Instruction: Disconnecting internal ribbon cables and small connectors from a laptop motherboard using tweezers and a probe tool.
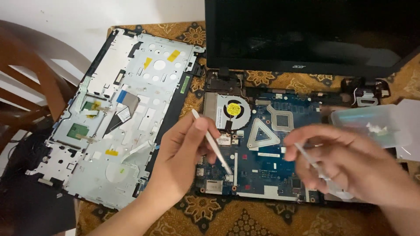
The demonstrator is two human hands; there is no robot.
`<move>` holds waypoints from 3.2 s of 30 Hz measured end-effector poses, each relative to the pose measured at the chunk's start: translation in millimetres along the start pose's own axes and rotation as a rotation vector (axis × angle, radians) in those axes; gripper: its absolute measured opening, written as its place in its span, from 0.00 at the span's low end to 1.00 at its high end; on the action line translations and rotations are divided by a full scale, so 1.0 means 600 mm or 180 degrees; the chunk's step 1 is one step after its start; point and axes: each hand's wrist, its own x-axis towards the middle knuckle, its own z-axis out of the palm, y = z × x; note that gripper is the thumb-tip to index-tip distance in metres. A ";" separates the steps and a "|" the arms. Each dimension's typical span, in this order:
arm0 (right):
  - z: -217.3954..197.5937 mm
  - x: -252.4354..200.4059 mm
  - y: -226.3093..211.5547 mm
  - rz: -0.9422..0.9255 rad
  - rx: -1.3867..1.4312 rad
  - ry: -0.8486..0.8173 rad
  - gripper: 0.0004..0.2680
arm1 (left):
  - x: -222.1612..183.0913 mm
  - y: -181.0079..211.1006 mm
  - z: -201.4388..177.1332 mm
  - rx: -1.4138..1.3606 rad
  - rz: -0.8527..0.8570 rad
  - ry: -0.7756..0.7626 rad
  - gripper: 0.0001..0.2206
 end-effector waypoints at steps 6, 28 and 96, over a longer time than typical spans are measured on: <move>-0.067 0.000 0.046 -0.0502 0.1461 -0.0372 0.20 | 0.011 -0.001 -0.002 -0.1229 -0.0243 -0.0024 0.14; -0.031 -0.048 0.142 0.0763 0.0524 0.1427 0.12 | 0.043 0.026 -0.050 0.0970 -0.0631 -0.0839 0.18; 0.163 0.036 0.100 0.0153 -0.1260 0.0623 0.11 | 0.026 -0.018 -0.125 0.2505 0.0810 -0.1250 0.08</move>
